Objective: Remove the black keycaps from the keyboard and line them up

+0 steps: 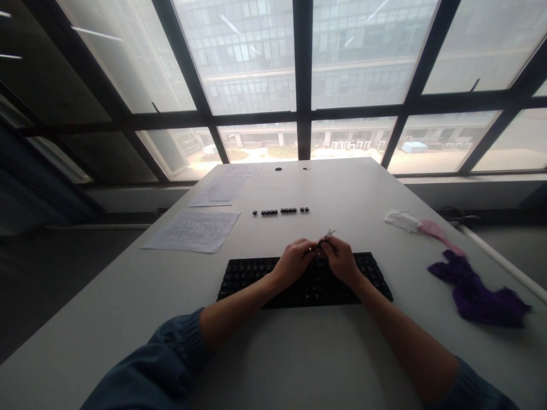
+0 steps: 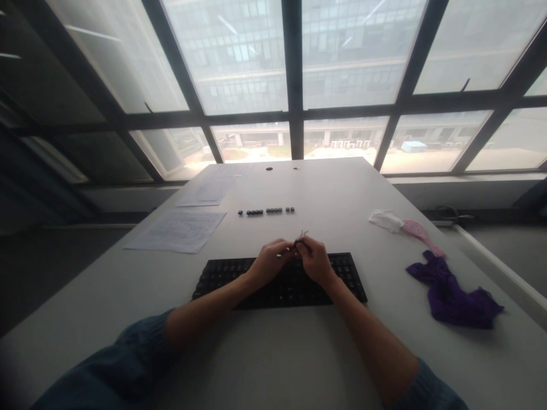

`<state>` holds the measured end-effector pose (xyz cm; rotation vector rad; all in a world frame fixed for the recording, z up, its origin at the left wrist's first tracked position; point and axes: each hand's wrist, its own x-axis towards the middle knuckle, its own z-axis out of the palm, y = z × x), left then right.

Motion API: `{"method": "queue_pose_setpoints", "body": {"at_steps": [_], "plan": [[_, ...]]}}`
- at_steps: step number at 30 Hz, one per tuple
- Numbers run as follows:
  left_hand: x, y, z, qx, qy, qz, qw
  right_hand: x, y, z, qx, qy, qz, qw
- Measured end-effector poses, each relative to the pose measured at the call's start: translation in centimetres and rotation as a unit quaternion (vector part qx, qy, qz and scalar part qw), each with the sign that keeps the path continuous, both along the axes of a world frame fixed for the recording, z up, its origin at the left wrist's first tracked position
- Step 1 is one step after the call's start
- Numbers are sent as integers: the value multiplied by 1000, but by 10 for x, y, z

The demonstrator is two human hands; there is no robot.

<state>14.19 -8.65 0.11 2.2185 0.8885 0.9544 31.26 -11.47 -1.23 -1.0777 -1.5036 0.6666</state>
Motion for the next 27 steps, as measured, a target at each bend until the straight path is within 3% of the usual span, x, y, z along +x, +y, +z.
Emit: {"method": "queue_pose_setpoints", "body": {"at_steps": [6, 11, 14, 18, 22, 24, 27], "plan": [[-2, 5, 10, -57, -3, -17, 998, 1, -2, 3, 18, 0, -9, 1000], [-7, 17, 11, -248, -53, -7, 967, -1, -3, 4, 25, 22, -14, 999], [-11, 21, 13, -291, -94, 37, 951, -2, -2, 3, 16, 40, -1, 999], [-15, 41, 34, -213, -50, 73, 973, -2, -1, 0, 9, 55, 17, 998], [-2, 93, 60, -38, 40, 109, 992, -3, 1, 0, 13, 57, 17, 998], [12, 124, 62, 17, 97, 116, 988, -3, 2, -1, 14, 58, 19, 998], [35, 165, 51, 72, 191, 123, 971, -4, 3, -2, 15, 52, 20, 998]]}}
